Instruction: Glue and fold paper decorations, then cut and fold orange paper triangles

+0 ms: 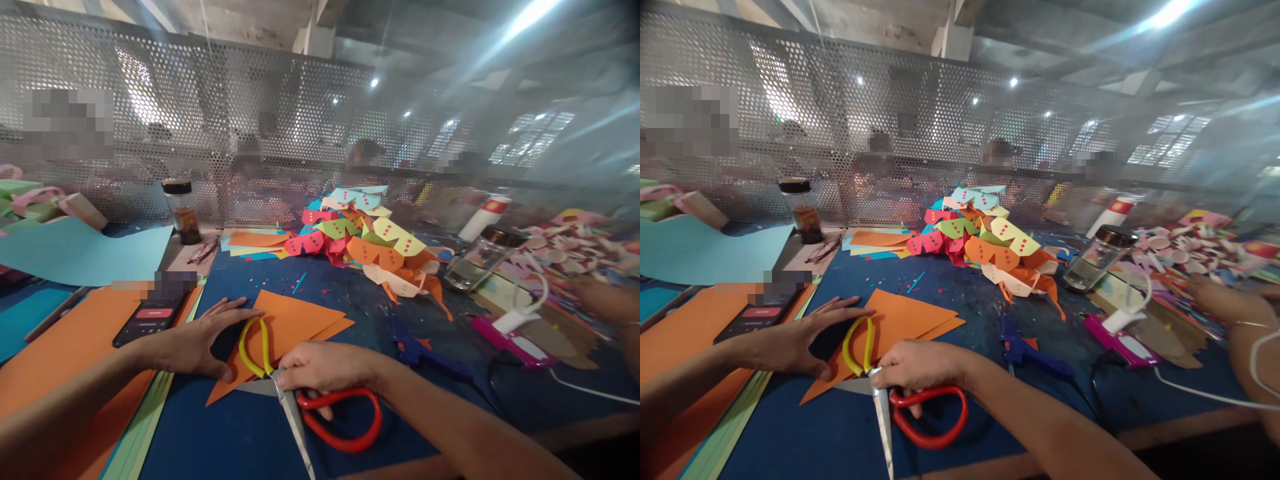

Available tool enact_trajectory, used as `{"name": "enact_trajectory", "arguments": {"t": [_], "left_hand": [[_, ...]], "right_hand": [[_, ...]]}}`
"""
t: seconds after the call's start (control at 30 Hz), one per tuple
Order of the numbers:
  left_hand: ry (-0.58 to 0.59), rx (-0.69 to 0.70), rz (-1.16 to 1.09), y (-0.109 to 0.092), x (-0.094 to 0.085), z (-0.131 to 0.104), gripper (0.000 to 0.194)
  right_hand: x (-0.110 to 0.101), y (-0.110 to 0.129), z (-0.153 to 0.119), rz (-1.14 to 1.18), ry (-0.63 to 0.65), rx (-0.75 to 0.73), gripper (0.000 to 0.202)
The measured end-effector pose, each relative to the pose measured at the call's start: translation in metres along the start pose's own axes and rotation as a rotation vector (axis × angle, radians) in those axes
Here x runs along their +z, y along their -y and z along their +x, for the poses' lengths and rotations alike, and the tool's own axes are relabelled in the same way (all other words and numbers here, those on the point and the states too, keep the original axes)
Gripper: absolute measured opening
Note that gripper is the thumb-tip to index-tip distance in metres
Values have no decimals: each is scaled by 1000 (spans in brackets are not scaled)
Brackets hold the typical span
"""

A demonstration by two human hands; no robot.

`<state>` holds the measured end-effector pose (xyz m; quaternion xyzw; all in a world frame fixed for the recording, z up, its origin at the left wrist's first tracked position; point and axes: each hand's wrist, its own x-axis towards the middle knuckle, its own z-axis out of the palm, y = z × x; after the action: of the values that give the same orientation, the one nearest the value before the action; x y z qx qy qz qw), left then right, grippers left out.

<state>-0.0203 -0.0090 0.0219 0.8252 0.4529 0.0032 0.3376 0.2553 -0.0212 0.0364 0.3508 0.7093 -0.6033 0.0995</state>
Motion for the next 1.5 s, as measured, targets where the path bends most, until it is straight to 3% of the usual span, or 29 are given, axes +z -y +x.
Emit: {"name": "enact_trajectory", "arguments": {"t": [0.33, 0.57, 0.93, 1.27, 1.5], "left_hand": [[-48, 80, -9, 8, 9, 1, 112], [-101, 70, -5, 1, 11, 3, 103], [-50, 42, 26, 1, 10, 2, 110], [-20, 39, 45, -6, 3, 0, 81], [-2, 10, 29, -8, 2, -1, 92]], "right_hand": [[-3, 3, -5, -5, -20, 12, 24], [-9, 2, -10, 0, -63, 35, 25], [-6, -3, -4, 5, -48, 9, 24], [-3, -1, -3, -5, -30, -1, 24], [-2, 4, -5, -17, -42, 10, 25]]}}
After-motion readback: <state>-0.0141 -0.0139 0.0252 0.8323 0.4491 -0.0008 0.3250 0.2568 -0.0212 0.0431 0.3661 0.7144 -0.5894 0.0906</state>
